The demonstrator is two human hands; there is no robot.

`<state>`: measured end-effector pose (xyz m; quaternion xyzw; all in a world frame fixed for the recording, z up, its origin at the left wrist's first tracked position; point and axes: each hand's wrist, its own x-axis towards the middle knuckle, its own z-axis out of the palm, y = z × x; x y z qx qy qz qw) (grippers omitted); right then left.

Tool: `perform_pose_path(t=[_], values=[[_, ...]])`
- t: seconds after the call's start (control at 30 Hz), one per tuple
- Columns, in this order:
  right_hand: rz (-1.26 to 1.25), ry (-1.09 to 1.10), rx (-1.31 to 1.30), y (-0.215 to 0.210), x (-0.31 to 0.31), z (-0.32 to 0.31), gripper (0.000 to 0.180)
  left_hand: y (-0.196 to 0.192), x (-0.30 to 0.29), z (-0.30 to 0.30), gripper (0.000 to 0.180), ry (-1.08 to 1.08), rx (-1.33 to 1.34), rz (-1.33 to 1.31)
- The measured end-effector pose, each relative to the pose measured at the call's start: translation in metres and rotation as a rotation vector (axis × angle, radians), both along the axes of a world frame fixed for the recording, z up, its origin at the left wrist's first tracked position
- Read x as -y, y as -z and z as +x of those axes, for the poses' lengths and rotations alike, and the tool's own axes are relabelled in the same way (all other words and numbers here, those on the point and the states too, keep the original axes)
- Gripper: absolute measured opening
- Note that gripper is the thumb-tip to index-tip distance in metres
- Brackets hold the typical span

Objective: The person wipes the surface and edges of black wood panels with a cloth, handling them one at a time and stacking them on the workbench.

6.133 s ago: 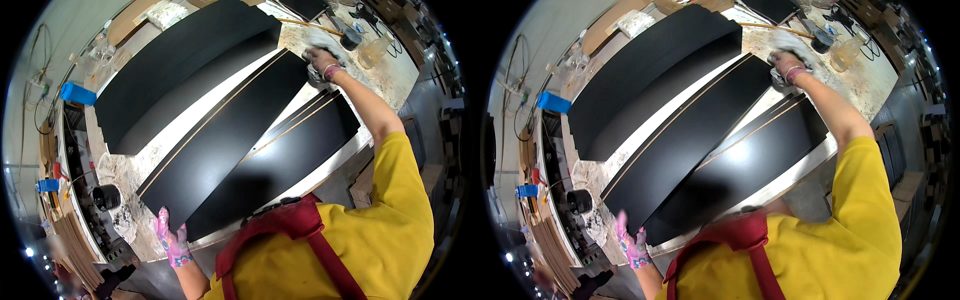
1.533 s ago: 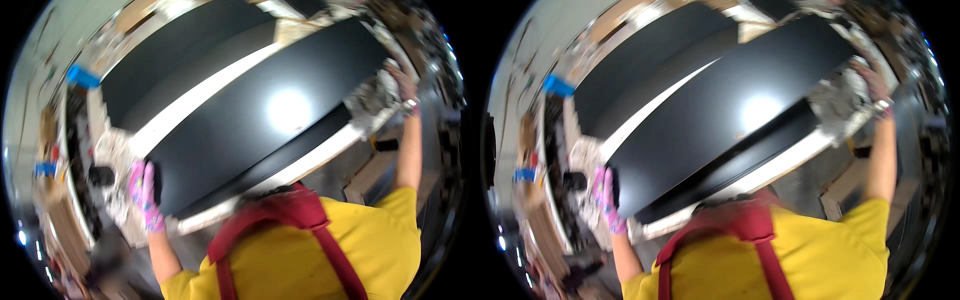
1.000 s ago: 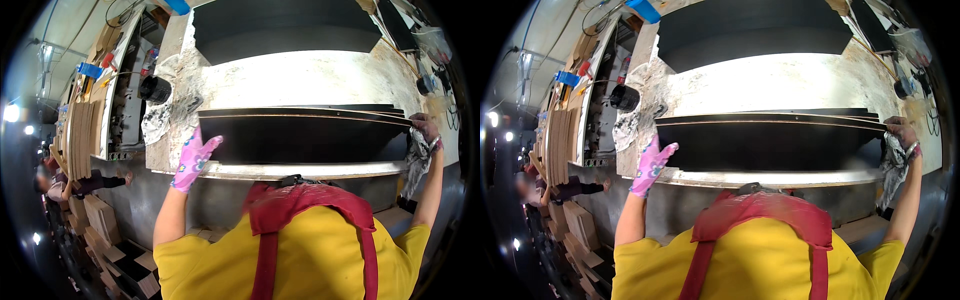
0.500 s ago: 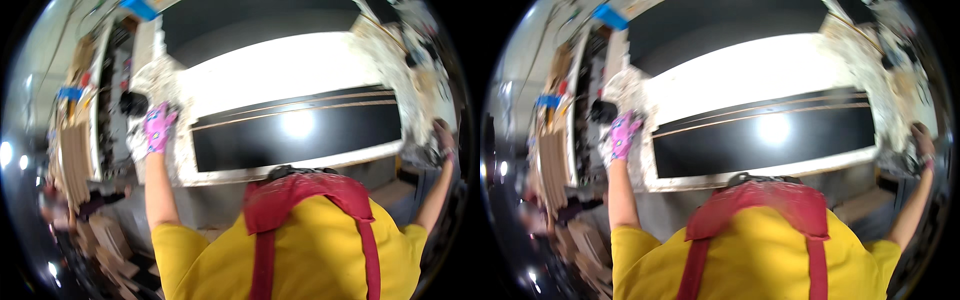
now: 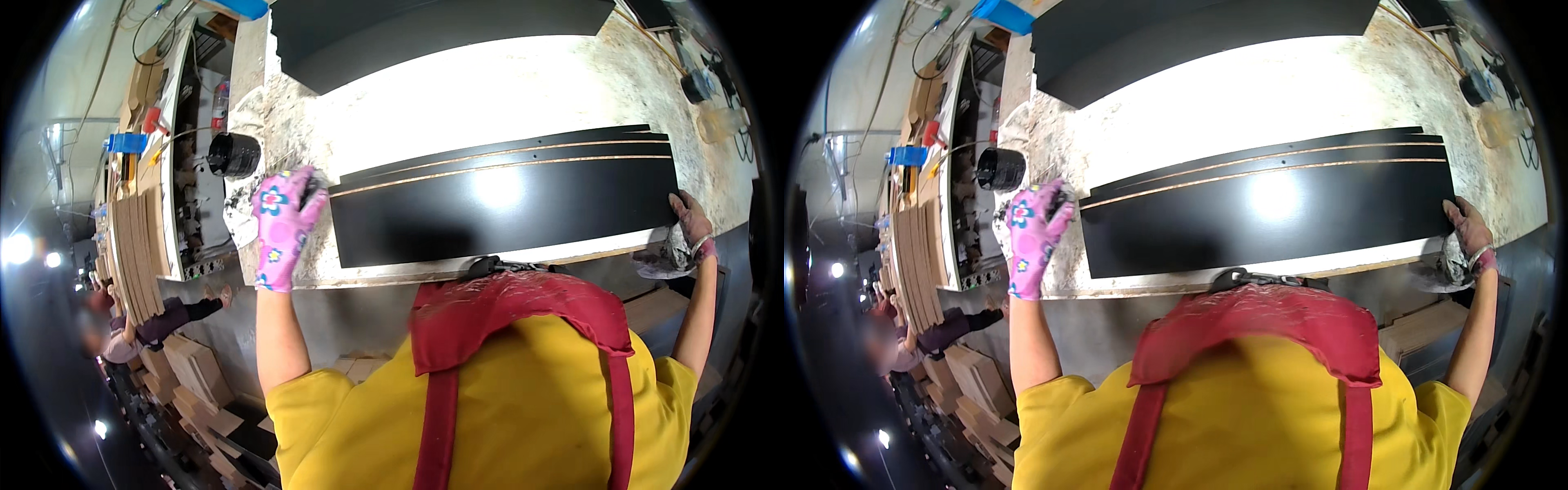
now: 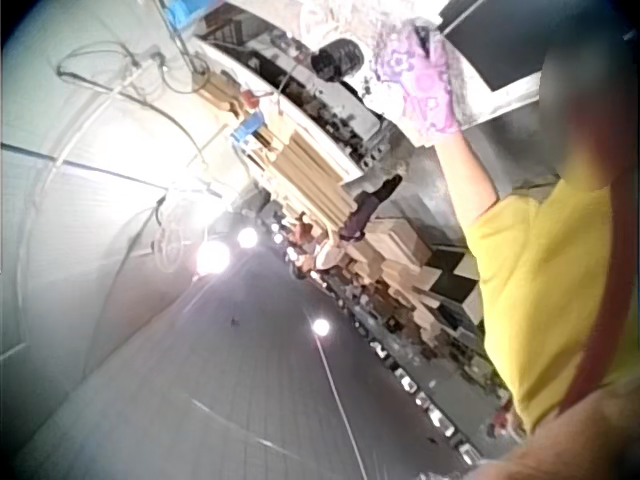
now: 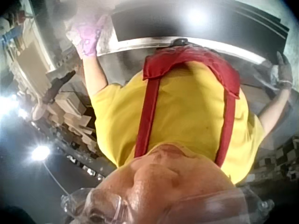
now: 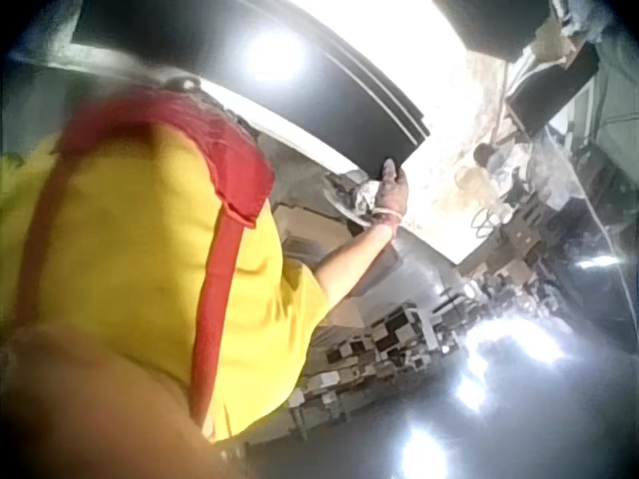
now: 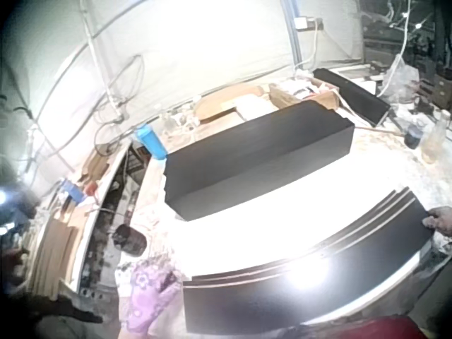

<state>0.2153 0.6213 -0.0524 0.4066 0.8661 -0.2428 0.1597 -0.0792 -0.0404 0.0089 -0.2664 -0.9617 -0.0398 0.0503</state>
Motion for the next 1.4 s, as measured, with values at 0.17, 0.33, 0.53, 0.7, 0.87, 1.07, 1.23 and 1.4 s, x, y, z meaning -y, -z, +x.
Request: perform_pose_path(t=[0.17,0.33,0.53,0.7,0.87,1.07,1.23,1.4], values=[[0.005,-0.034,-0.07,0.014,-0.011,0.002,0.074,0.014,-0.007,0.015,0.038,0.18,-0.154,-0.14],[-0.052,0.044,-0.018,-0.006,0.017,-0.021,0.072,0.025,-0.006,0.004,0.04,0.273,-0.233,-0.211],[-0.166,0.157,-0.204,0.01,0.006,0.001,0.071,0.019,-0.087,0.006,0.034,0.436,-0.194,-0.136],[0.074,0.047,0.091,-0.045,0.051,-0.032,0.079,0.027,-0.17,0.019,0.032,0.553,-0.168,-0.07],[0.031,0.056,0.046,-0.045,0.045,-0.024,0.086,0.027,-0.301,0.04,0.024,0.72,-0.091,0.006],[0.051,-0.142,0.047,-0.044,0.033,-0.021,0.067,0.031,-0.45,0.07,0.016,0.96,-0.126,0.176],[0.017,-0.133,0.078,-0.05,0.034,-0.023,0.063,0.043,-0.543,0.087,0.015,1.065,-0.181,0.197],[0.04,-0.174,0.027,-0.046,0.032,-0.021,0.064,0.032,-0.571,0.085,0.02,1.104,-0.16,0.179]])
